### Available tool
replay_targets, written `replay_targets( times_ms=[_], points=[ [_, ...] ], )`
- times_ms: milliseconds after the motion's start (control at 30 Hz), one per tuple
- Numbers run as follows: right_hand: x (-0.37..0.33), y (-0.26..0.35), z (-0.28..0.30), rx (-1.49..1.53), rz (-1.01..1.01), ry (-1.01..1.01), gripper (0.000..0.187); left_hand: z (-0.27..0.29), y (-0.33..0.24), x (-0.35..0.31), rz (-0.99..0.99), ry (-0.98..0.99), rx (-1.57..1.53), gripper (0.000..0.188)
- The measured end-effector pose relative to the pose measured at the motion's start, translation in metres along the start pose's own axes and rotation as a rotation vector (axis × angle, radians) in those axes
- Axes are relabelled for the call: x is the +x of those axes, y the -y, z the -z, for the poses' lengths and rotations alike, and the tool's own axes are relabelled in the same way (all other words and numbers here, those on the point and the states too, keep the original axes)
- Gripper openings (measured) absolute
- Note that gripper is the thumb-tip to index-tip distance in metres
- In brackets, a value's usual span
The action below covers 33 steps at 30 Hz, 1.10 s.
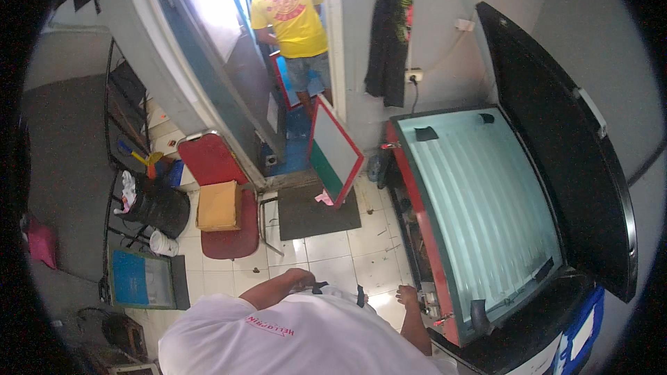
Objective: The person opens an exposure unit, removes a silkscreen frame and a transparent film, takes the frame to a drying cabinet, returns with another frame, places it on the exposure unit glass, aligns a new transparent film on top of the screen by hand, and then closes the lid.
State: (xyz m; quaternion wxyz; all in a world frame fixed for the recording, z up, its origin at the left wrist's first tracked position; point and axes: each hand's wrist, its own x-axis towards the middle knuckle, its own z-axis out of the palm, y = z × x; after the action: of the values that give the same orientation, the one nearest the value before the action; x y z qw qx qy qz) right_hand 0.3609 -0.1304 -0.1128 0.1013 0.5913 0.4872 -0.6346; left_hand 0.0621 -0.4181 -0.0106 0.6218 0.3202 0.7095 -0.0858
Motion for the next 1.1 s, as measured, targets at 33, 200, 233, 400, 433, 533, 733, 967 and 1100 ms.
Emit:
replay_targets(
  times_ms=[33, 200, 233, 400, 433, 533, 733, 967, 1100],
  points=[
    [-0.005, 0.004, -0.016, -0.048, 0.004, 0.004, 0.03, -0.001, 0.022, 0.011, -0.02, 0.031, -0.093, 0.043],
    [-0.03, -0.007, -0.065, -0.128, -0.059, 0.027, 0.034, -0.018, 0.11, 0.021, -0.194, -0.444, -0.887, 0.055],
    [-0.035, -0.008, -0.082, -0.153, -0.066, 0.033, 0.034, -0.03, 0.143, 0.03, -0.21, -0.613, -0.812, 0.052],
    [-0.051, -0.013, -0.142, -0.269, -0.041, 0.081, 0.036, -0.095, 0.273, 0.029, 0.174, -0.575, -0.803, 0.043],
    [-0.054, -0.011, -0.16, -0.231, -0.026, 0.107, 0.038, -0.117, 0.302, 0.03, 0.24, -0.576, -0.755, 0.044],
    [-0.052, -0.007, -0.18, -0.267, -0.062, 0.114, 0.034, -0.148, 0.323, 0.01, 0.322, -0.446, -0.837, 0.045],
    [-0.054, 0.002, -0.223, -0.336, -0.034, 0.149, 0.029, -0.193, 0.332, -0.014, 0.237, -0.504, -1.066, 0.044],
    [-0.066, 0.047, -0.238, -0.469, 0.052, 0.175, 0.029, -0.212, 0.315, 0.023, 0.158, -0.533, -0.985, 0.048],
    [-0.065, 0.064, -0.233, -0.451, 0.047, 0.133, 0.027, -0.194, 0.307, 0.035, 0.03, -0.561, -0.856, 0.05]
  ],
)
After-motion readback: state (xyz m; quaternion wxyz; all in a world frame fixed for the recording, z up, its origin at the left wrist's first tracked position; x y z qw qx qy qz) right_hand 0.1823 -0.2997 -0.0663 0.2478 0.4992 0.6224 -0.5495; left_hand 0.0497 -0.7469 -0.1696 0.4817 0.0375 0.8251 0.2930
